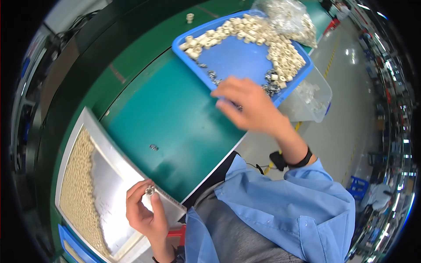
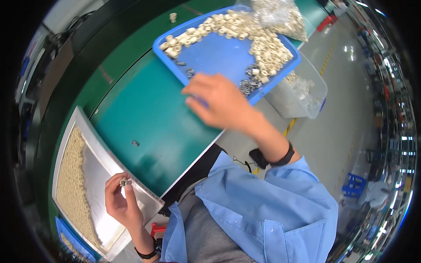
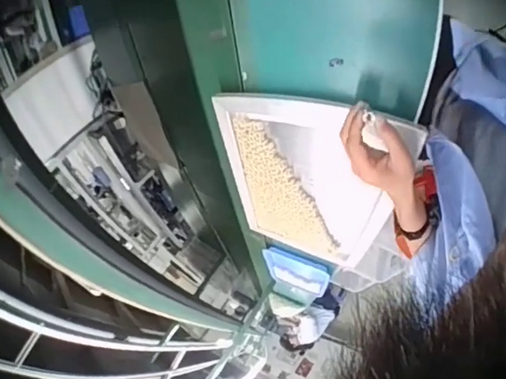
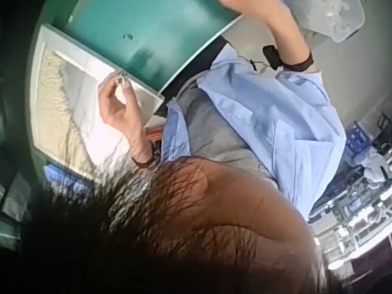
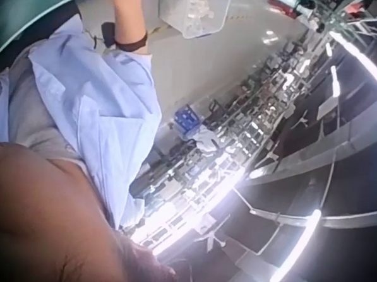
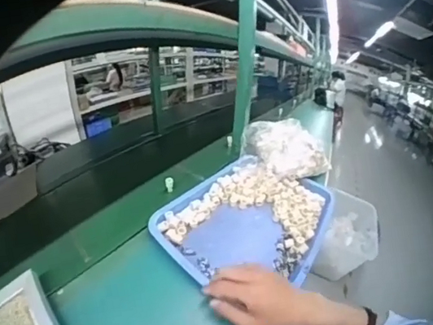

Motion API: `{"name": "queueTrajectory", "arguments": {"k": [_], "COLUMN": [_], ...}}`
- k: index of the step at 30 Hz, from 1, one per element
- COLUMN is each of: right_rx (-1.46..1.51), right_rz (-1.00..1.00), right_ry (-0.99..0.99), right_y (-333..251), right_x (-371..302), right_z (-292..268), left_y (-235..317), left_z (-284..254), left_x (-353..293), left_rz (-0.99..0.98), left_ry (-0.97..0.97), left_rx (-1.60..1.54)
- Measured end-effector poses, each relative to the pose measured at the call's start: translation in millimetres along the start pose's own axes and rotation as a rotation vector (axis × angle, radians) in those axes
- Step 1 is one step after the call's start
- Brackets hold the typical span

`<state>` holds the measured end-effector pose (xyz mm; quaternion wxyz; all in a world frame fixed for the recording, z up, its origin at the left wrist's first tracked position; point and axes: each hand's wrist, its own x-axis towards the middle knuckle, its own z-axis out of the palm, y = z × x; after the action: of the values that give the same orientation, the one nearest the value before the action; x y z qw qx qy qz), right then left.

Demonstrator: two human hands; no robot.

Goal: Assemble small white and black electronic components by hand at a factory workbench.

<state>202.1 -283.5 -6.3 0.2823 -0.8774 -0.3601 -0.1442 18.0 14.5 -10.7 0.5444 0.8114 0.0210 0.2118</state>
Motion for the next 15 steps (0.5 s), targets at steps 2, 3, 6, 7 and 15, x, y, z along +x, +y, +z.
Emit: {"name": "queueTrajectory", "arguments": {"k": [2, 3, 6, 7, 15], "right_rx": [-0.065, -0.143, -0.157, -0.154, -0.431], "right_rz": [0.202, 0.196, 0.199, 0.167, 0.061], "right_ry": [-0.101, -0.141, -0.202, -0.191, -0.298], "right_y": [46.3, 69.1, 124.6, 137.2, 151.4], "right_x": [-0.1, 2.8, 33.2, 51.2, 111.4], "right_z": [-22.0, -29.1, -29.8, -21.5, 20.2], "left_y": [-0.4, 0.3, 4.5, 6.4, 13.2], "left_z": [5.6, 8.7, 17.8, 20.0, 21.3], "left_x": [3.1, 4.7, 10.0, 11.4, 6.6], "left_rz": [-0.011, -0.004, 0.022, 0.027, 0.094], "left_ry": [-0.010, -0.037, -0.115, -0.124, -0.118], "left_rx": [-0.040, -0.036, -0.021, -0.007, 0.107]}}
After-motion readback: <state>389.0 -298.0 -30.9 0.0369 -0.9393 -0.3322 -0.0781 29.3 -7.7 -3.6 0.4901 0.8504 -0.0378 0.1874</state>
